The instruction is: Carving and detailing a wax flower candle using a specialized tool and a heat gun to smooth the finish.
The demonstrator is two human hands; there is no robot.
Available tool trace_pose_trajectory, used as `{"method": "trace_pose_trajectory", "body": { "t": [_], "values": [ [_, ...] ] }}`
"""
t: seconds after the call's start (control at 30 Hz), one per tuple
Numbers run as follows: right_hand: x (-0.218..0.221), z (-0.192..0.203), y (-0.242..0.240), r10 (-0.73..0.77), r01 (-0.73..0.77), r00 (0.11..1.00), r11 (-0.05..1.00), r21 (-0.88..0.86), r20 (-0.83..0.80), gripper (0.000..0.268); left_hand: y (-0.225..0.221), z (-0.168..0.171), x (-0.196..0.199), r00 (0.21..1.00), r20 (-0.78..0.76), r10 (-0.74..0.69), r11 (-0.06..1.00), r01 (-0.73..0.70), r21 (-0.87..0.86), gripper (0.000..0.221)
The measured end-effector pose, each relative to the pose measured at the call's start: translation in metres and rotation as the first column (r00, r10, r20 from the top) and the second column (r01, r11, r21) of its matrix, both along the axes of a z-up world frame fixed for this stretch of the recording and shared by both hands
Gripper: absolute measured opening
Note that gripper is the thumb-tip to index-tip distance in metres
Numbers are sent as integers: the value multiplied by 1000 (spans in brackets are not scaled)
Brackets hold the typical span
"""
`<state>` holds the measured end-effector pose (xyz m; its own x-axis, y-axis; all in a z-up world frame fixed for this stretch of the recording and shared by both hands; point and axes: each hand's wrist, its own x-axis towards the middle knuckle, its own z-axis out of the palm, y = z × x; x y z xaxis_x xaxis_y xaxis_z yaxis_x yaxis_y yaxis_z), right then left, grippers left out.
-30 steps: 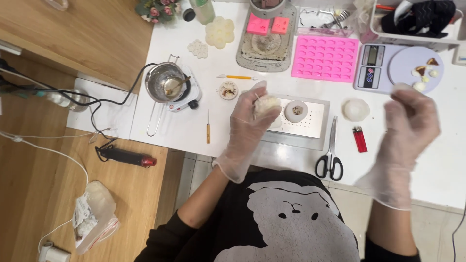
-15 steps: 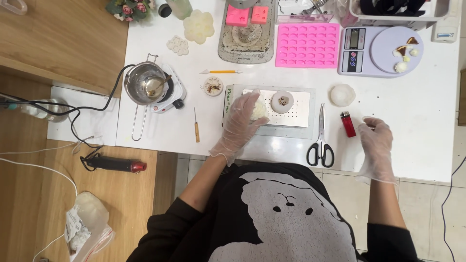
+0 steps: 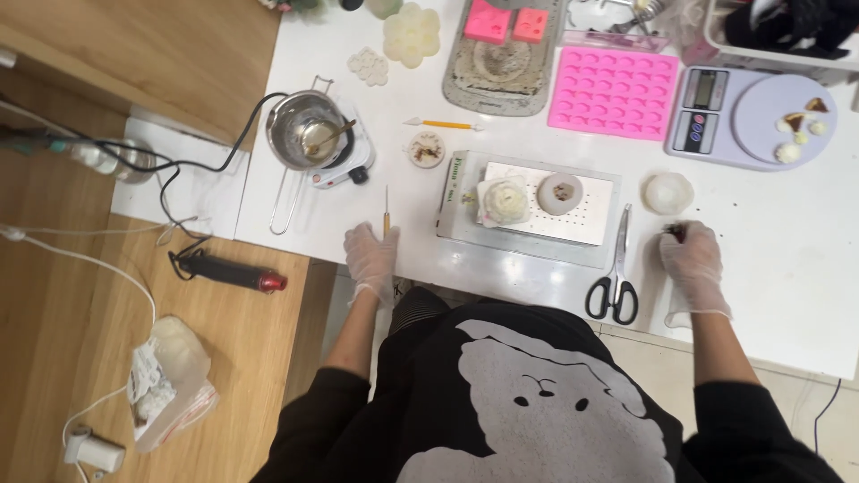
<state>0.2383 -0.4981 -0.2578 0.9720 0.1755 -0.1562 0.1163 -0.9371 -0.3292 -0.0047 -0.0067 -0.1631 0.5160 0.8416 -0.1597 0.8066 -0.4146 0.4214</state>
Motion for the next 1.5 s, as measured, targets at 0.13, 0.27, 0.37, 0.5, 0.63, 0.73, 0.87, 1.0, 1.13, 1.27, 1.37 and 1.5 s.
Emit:
{"method": "trace_pose_trajectory", "body": {
  "t": [0.13, 0.27, 0.37, 0.5, 0.63, 0.73, 0.87, 1.0, 1.13, 1.27, 1.37, 1.5],
  "values": [
    [-4, 54, 12, -223, 400, 916, 585, 706, -334, 33, 12, -25, -6, 996, -68, -54, 998, 56, 16, 40],
    [-42, 197, 58, 25, 376, 923, 140, 916, -383, 33, 0, 8, -14, 991, 82, -107, 990, 114, -84, 23],
    [-58, 243, 97, 199, 307, 920, 174, 936, -339, 46, -18, 77, -15, 941, 282, -187, 972, 219, -84, 19],
    [-91, 258, 165, 472, 261, 787, 328, 908, -397, 69, -37, 172, -22, 767, 433, -473, 879, 445, 172, 18],
    [-119, 287, 243, 532, 238, 664, 515, 824, -525, 64, -39, 223, -26, 739, 393, -547, 837, 481, 261, 22],
    [-125, 277, 266, 603, 186, 592, 544, 818, -535, 61, -40, 241, -32, 710, 338, -618, 783, 512, 354, 26],
    [-122, 264, 274, 669, 331, 467, 474, 816, -578, 66, -43, 246, -37, 685, 274, -675, 723, 541, 429, 29],
    [-117, 232, 270, 722, 443, 359, 426, 789, -592, 60, -44, 245, -39, 694, 239, -679, 708, 535, 460, 28],
    [-114, 213, 277, 653, 583, 336, 422, 694, -679, 50, -45, 244, -40, 696, 217, -684, 697, 537, 475, 28],
    [-115, 214, 276, 727, 559, 345, 348, 752, -593, 55, -46, 248, -40, 696, 200, -689, 688, 543, 482, 30],
    [-117, 219, 277, 737, 538, 372, 324, 778, -564, 52, -48, 252, -38, 694, 202, -692, 687, 545, 480, 31],
    [-118, 211, 275, 792, 555, 356, 248, 794, -496, 59, -52, 258, -32, 662, 218, -717, 668, 562, 488, 32]
  ]
}}
